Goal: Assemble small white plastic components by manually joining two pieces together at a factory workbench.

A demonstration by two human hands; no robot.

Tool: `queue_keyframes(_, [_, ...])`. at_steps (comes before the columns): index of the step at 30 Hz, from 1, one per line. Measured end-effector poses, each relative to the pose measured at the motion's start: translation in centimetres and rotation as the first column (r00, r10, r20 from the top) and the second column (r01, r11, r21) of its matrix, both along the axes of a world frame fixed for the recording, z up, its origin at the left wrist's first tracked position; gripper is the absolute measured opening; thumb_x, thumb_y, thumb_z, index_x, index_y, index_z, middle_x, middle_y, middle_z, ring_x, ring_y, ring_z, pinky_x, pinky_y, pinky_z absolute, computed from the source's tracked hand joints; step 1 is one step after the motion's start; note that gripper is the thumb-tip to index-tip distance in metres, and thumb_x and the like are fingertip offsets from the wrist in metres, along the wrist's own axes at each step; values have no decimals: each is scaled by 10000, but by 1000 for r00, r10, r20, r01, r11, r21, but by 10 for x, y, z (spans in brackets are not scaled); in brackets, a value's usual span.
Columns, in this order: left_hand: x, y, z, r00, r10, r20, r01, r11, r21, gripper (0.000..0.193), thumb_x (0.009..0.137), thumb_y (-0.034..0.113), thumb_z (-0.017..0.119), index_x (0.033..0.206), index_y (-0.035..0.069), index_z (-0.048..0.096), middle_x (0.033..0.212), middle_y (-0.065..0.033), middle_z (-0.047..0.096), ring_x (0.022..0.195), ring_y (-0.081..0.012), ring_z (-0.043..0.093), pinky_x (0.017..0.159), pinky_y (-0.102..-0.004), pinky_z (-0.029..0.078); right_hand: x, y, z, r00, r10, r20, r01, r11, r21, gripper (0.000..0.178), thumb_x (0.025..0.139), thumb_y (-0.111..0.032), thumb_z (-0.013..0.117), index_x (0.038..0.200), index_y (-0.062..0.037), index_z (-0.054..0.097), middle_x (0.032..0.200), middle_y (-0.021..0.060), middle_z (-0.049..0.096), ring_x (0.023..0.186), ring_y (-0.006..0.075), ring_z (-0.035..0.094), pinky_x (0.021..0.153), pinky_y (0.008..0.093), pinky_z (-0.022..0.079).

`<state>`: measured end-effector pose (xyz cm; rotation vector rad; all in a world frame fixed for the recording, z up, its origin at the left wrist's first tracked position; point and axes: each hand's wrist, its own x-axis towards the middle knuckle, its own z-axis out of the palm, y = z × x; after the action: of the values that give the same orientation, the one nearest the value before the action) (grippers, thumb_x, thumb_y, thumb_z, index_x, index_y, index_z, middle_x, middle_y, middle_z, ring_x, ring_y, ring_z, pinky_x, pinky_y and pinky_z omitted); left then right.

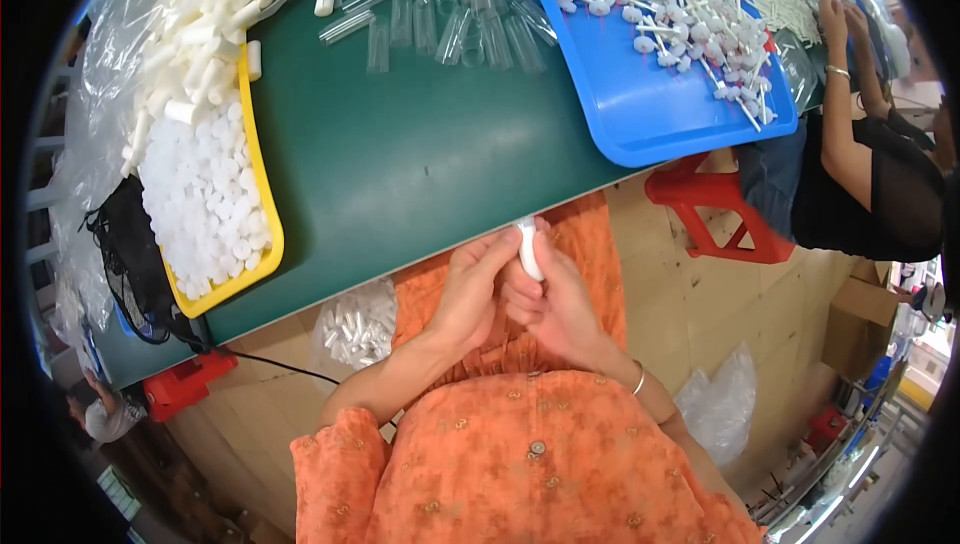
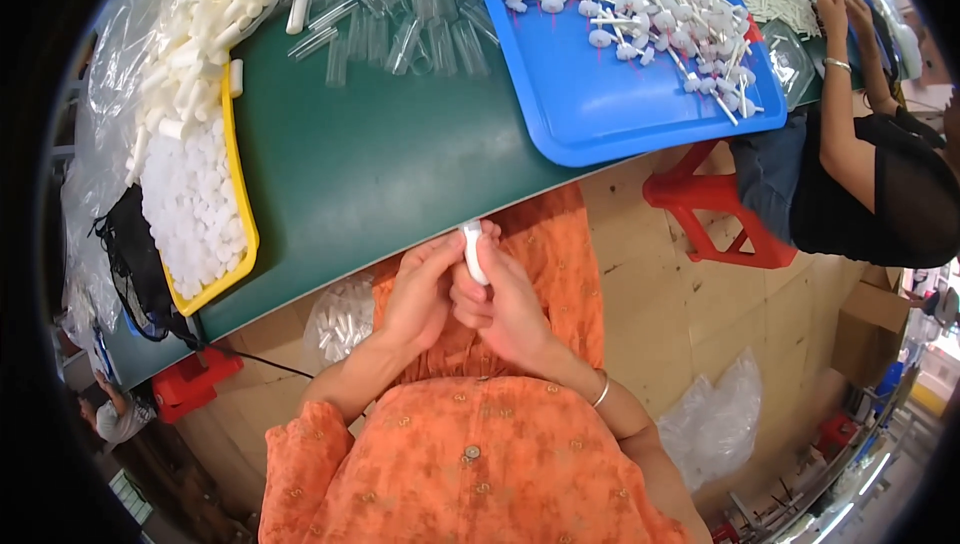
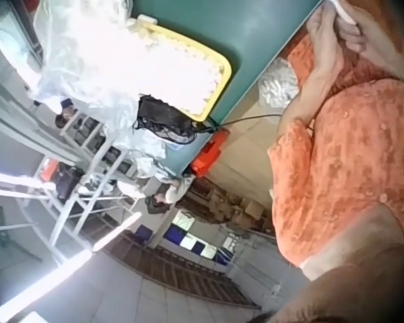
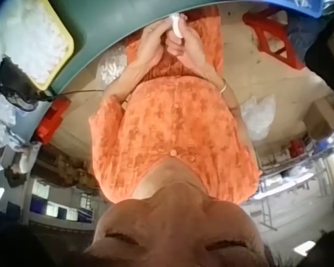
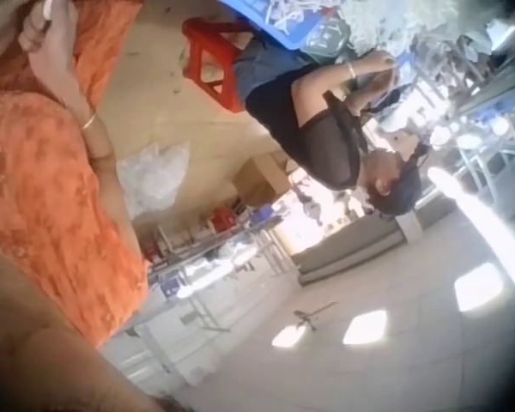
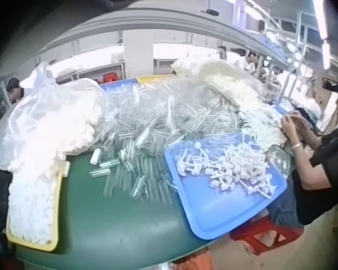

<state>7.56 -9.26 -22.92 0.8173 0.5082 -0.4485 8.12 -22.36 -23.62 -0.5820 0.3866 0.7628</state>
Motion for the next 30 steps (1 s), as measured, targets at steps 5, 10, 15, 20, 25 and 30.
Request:
queue_keyframes(5, [-7, 11, -1, 981, 187, 41, -187, 982, -23, 267, 991, 200, 546, 1125, -8, 646, 1163, -91, 654, 978, -166, 618, 935, -318, 473, 9, 3, 14, 978, 208, -10, -209, 977, -36, 348, 1058, -395, 393, 897, -97, 469, 668, -36, 408, 495, 47, 292, 430, 220, 226])
queue_keyframes(10, [-15, 1, -2, 989, 137, -60, -142, 984, -107, 133, 881, 169, 633, 948, 56, 657, 894, -31, 663, 813, -150, 624, 693, -314, 516, -7, -13, -12, 936, 127, -329, -35, 962, 272, 262, 1001, -411, 502, 1048, -156, 537, 597, -46, 394, 456, 78, 398, 371, 218, 293])
queue_keyframes(15, [-27, -1, -43, 999, 38, -7, -39, 982, -184, 269, 991, 277, 570, 1063, 25, 634, 916, -45, 652, 763, -130, 619, 667, -255, 510, -13, 2, 17, 973, 135, -190, -142, 990, -24, 461, 1050, -443, 363, 766, -119, 527, 617, -17, 437, 484, 107, 367, 445, 227, 285])
queue_keyframes(20, [-22, -11, -43, 981, 168, 96, -167, 986, -16, 316, 968, 329, 614, 1071, 31, 607, 824, -43, 614, 641, -115, 567, 546, -247, 477, -20, 5, 4, 970, 205, 130, -169, 956, -240, 391, 1050, -425, 381, 829, -118, 478, 584, -52, 322, 447, 74, 273, 416, 240, 219])
queue_keyframes(25, [-32, -4, -50, 998, 13, 64, -8, 997, -82, 377, 988, 367, 571, 1138, 26, 629, 1028, -69, 665, 830, -110, 624, 739, -225, 509, -26, 12, 16, 996, 84, -3, -84, 988, -132, 290, 1038, -414, 428, 935, -150, 488, 600, -49, 344, 455, 70, 285, 431, 215, 234])
queue_keyframes(30, [-36, 17, -6, 975, 18, 220, -31, 998, 58, 322, 986, 271, 592, 1177, 16, 638, 1072, -44, 661, 930, -126, 623, 851, -287, 502, -3, -24, -5, 477, 464, 746, 175, 782, -599, 326, 955, -327, 601, 889, -10, 638, 756, 42, 613, 662, 155, 567, 643, 273, 459])
